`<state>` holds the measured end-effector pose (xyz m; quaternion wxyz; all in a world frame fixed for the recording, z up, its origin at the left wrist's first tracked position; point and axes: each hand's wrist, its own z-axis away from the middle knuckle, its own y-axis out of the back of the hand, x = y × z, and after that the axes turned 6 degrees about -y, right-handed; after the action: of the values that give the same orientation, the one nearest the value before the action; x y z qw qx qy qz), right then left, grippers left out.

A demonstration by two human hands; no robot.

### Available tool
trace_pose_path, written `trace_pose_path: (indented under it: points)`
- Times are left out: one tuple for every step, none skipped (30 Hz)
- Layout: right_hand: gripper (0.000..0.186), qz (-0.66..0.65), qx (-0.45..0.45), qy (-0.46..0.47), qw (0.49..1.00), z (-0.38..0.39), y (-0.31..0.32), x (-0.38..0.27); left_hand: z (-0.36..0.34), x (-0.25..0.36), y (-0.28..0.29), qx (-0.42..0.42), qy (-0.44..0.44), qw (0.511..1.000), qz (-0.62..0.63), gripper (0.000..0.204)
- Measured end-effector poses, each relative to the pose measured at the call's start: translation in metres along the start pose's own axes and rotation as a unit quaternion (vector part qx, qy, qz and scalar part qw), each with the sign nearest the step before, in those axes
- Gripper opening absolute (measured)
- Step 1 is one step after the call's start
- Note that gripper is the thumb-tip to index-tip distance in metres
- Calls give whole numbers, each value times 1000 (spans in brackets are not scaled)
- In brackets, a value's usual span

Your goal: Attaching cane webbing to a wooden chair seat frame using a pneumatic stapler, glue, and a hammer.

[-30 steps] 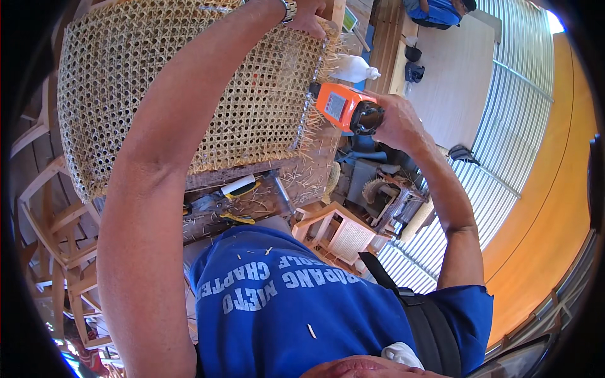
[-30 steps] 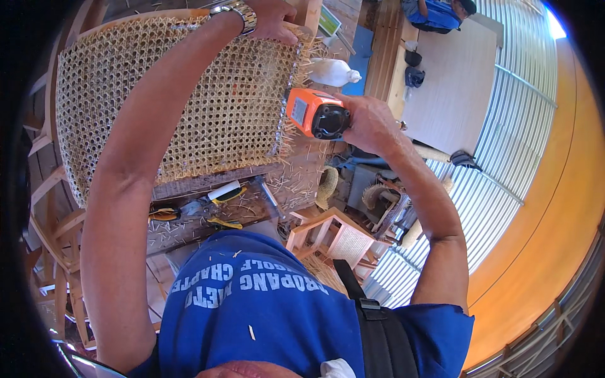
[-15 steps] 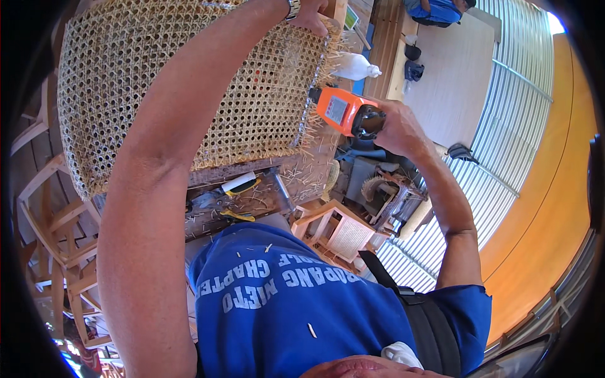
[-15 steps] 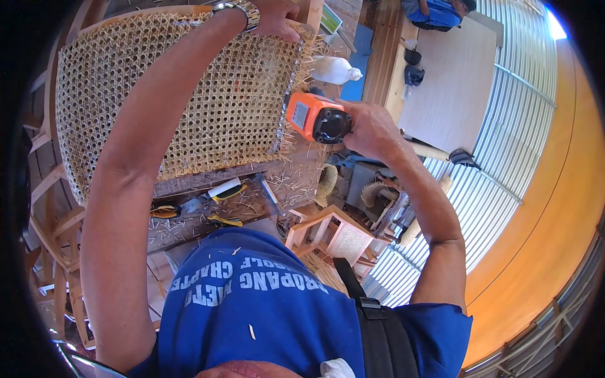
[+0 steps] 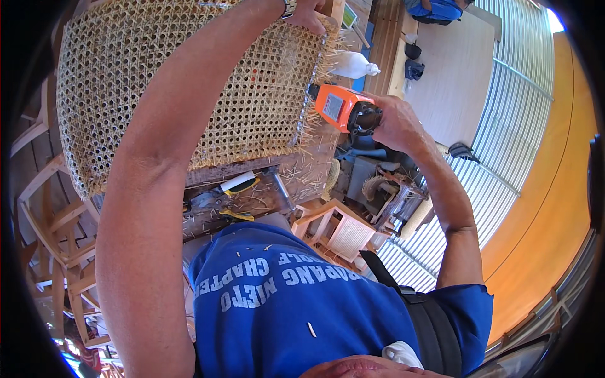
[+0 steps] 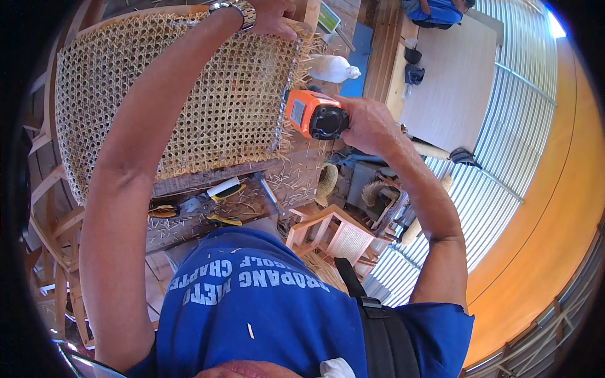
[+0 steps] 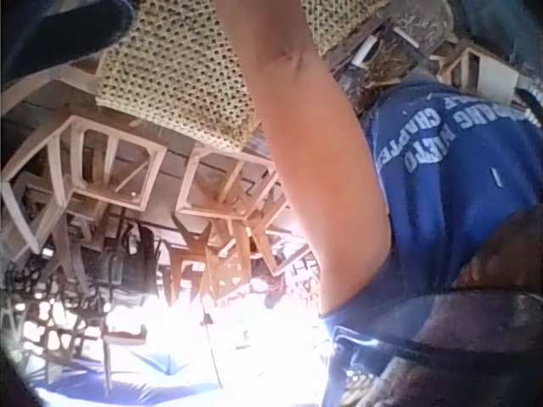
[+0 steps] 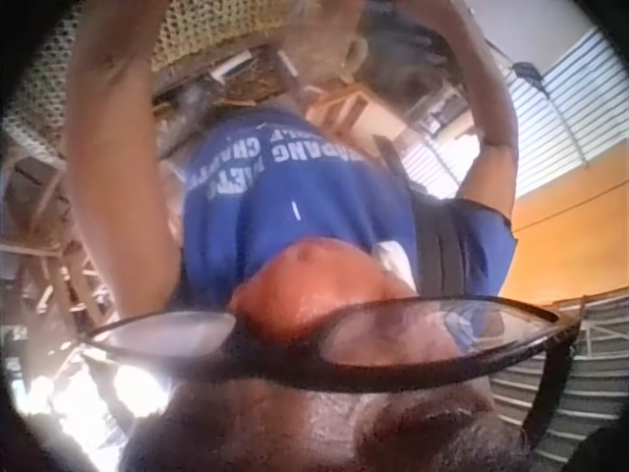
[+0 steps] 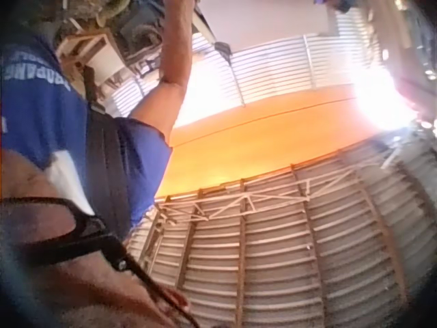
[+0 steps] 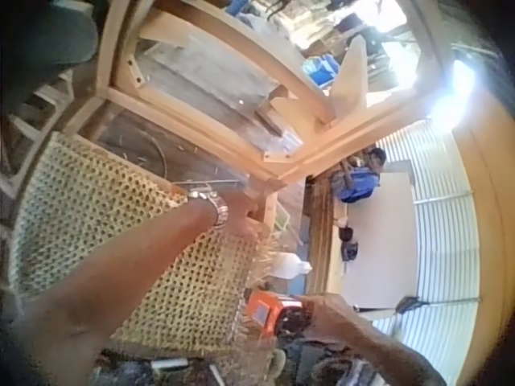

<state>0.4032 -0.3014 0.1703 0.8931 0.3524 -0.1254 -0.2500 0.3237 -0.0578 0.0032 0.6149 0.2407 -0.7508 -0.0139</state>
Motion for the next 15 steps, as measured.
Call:
trace_pose_path:
  points:
    - [56, 0, -1, 1, 1000, 1, 0, 0, -2, -2, 2, -34, 8, 999, 2, 47]
    - [55, -8, 1, 3, 1000, 4, 1, -1, -3, -4, 2, -67, 16, 998, 4, 47]
    - [54, -16, 3, 6, 1000, 6, 1, -1, 0, -7, 0, -67, 17, 998, 4, 47]
    - [54, -16, 2, 6, 1000, 7, 2, -1, 5, -10, -3, -45, -43, 998, -32, 47]
    - [54, -28, 4, 11, 1000, 9, 2, -1, 8, -12, -6, -22, -102, 992, -68, 48]
    - [53, -40, 4, 20, 999, 9, 2, -1, 5, -18, -6, -22, -98, 993, -69, 48]
    - [53, -39, 3, 21, 999, 9, 1, -2, -4, -26, -5, -74, -42, 995, -53, 47]
    - [51, -37, -2, 25, 999, 8, 1, -2, -9, -33, -6, -126, 15, 991, -37, 47]
    - [50, -36, -7, 23, 999, 8, -1, 1, -11, -27, -6, -128, 12, 991, -35, 47]
    - [50, -37, -7, 20, 999, 9, -3, 3, -11, -21, -5, -126, 18, 992, -28, 48]
    - [50, -41, -1, 21, 999, 10, -5, 6, -11, -15, -4, -123, 23, 992, -21, 48]
    - [50, -43, 4, 26, 999, 9, -6, 5, -11, -18, -4, -123, 25, 992, -22, 48]
    - [50, -44, 4, 28, 999, 8, -6, 3, -11, -20, -5, -127, 29, 991, -33, 49]
    - [51, -26, 5, 43, 999, 8, -5, 0, -11, -22, -5, -131, 33, 990, -44, 50]
    - [51, -7, 6, 54, 999, 9, -5, -2, -11, -21, -5, -131, 31, 990, -44, 50]
